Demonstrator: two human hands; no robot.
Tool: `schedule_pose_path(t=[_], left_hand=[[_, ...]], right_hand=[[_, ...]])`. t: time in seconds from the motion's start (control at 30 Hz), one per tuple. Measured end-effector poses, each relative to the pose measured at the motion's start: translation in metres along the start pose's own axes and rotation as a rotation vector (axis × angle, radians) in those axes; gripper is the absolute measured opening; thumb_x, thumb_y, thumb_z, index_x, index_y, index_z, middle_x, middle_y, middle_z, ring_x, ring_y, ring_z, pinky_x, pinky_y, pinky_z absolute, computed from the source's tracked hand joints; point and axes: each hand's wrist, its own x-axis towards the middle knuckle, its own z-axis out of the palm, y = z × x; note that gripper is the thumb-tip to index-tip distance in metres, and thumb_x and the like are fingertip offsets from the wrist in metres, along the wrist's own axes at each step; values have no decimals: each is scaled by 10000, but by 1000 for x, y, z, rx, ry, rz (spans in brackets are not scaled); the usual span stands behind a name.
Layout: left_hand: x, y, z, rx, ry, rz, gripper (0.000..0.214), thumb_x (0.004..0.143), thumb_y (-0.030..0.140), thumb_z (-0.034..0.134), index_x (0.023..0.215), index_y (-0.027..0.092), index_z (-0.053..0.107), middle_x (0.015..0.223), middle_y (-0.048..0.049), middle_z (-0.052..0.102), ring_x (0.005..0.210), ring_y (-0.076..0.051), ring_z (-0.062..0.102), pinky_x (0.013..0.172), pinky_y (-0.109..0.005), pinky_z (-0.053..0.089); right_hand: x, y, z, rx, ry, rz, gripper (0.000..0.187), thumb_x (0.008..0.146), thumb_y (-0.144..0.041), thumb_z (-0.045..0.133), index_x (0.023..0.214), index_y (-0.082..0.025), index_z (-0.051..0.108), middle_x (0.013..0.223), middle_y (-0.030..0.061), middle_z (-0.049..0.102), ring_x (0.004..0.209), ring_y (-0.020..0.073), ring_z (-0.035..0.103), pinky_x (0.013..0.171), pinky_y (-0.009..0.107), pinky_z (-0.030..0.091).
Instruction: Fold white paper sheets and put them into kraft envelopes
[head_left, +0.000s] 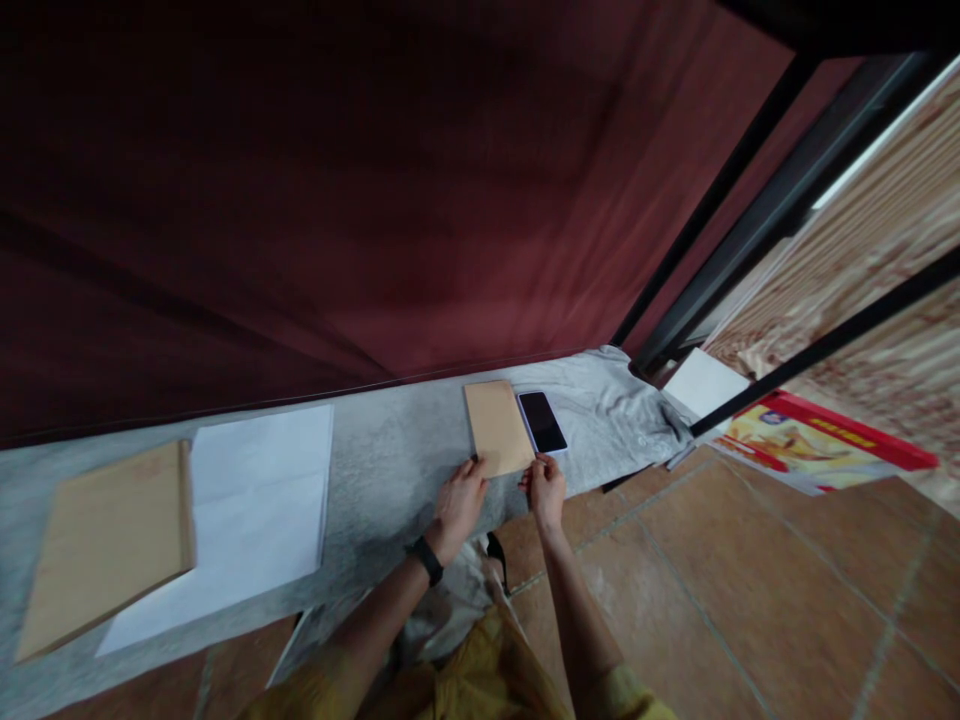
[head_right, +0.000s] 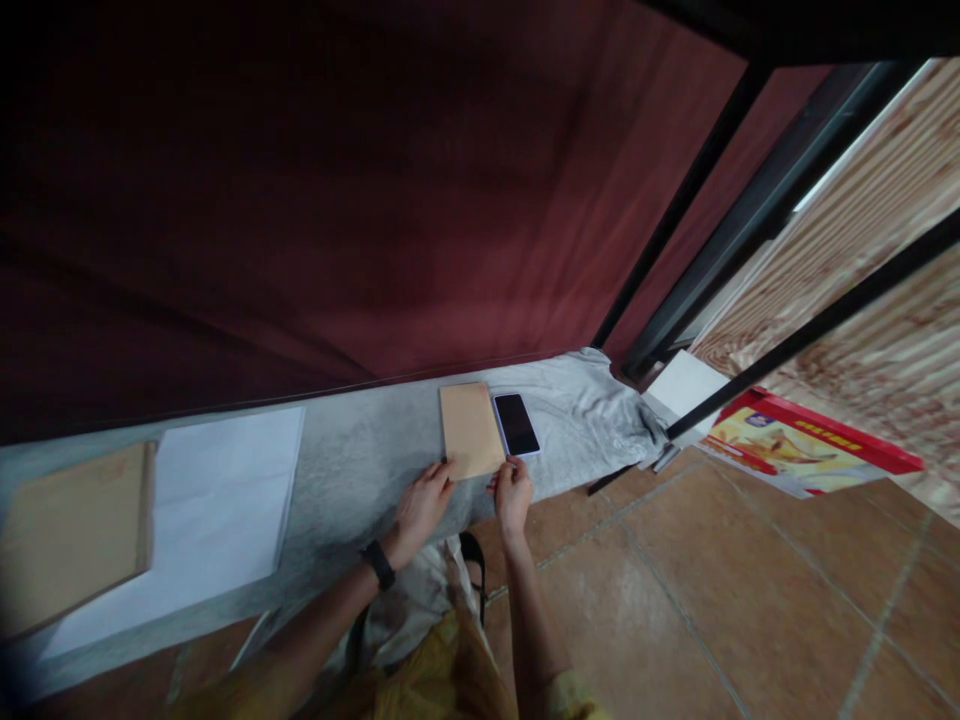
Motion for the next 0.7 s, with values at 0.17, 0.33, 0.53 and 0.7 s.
schedule_pose_path(t=[0.17,0.33,0.53,0.7], left_hand=[[-36,-21,-7,-63,63,34,357,997,234,458,1317,227,615,1297,-81,667,1170,-200,639,1020,-325,512],[-100,-78,-15,13,257,-30,339,979,270,467,1260,233,654,1357,-108,637,1269,-267,581,1118,-457,459],[-170,-148,-45,83,497,-178,391,987,348,443,1347,256,564,1441,-128,551,1365,-297,491,1129,-499,432],[-198,-177,-79,232,580,-368,467,998,412,431,1426,232,482,1541,-168,443,1487,-339,322,1186,-562,305]], right_hand=[[-8,4,-3,87,-6,-38,411,840,-525,569,1094,-203,548,700,-47,613,568,133,606,561,258,554],[-24,14,-8,108,-31,-122,425,841,-559,599,1083,-213,555,816,-12,634,667,133,610,631,256,541],[-51,17,1,-9,-51,-262,324,858,-477,573,1016,-200,629,951,49,661,843,173,625,795,313,524],[-89,18,51,-22,-291,-236,305,840,-411,563,1033,-198,666,1018,87,693,877,209,639,796,354,545]])
